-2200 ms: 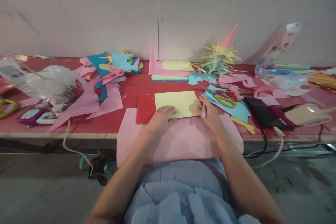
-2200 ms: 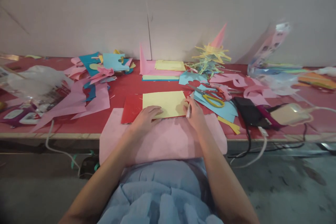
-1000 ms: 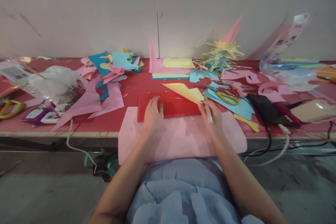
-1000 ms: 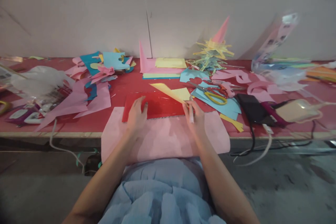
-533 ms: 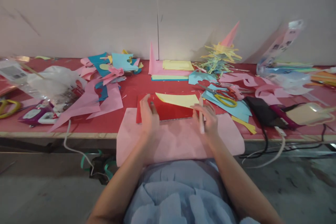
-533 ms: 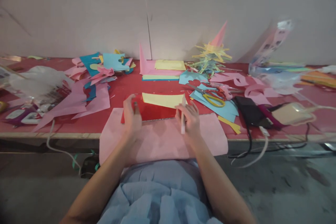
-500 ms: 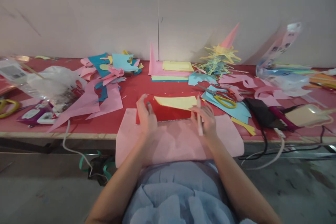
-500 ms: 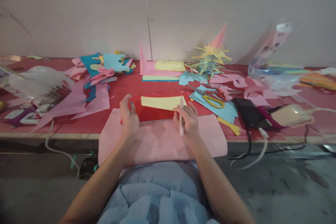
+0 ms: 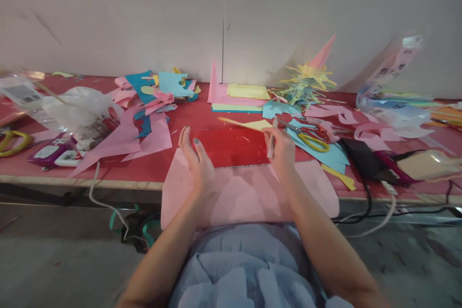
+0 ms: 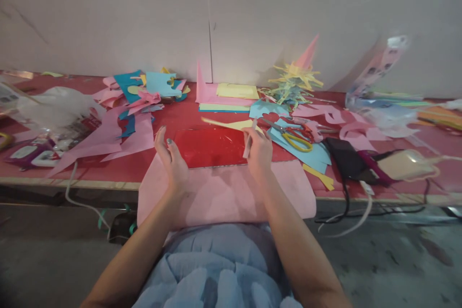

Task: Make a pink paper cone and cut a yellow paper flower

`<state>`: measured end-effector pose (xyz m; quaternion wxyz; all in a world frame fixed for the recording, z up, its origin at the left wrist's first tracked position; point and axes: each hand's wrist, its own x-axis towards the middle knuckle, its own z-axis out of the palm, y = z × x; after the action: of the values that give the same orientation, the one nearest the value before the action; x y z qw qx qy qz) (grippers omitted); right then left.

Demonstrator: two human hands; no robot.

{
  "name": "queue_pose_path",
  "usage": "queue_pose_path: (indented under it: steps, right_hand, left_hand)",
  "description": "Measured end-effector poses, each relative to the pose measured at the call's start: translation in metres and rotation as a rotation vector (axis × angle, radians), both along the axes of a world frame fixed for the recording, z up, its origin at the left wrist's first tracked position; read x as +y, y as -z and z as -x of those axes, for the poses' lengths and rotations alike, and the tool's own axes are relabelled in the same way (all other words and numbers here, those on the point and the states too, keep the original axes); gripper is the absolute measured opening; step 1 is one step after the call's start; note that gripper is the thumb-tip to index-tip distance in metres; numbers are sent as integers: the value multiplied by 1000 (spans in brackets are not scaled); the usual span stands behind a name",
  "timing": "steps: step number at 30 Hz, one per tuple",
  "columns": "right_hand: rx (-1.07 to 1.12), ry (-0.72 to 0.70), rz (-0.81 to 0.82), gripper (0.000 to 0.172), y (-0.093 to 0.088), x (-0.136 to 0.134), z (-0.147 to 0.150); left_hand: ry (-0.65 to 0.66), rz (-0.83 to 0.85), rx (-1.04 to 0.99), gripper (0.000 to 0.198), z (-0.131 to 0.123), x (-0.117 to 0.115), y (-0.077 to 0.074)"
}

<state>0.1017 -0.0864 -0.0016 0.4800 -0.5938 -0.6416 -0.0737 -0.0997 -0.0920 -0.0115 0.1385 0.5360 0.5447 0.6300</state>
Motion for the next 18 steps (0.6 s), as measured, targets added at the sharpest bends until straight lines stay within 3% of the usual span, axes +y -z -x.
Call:
queue_pose_path:
  steps: [2,5,9,13,18]
  right_hand:
    - [231,36,-77,16,1,-1,-1]
    - [604,-37,-142,13,4,-2,0]
    - [993,-193,-35,20,9,-6,13]
    - [1040,-221,7,22,14,-14,40]
    - [905,-199,53,20,23,-22,59]
  left_hand:
    - [11,27,-6,41,-1,1,1]
    - [38,74,2,42,-3,3,2]
    - [238,128,-6,45,-6,6,5]
    - [410,242,-30,54,-9,7,6]
    - [443,260,-53,63,-9,8,5]
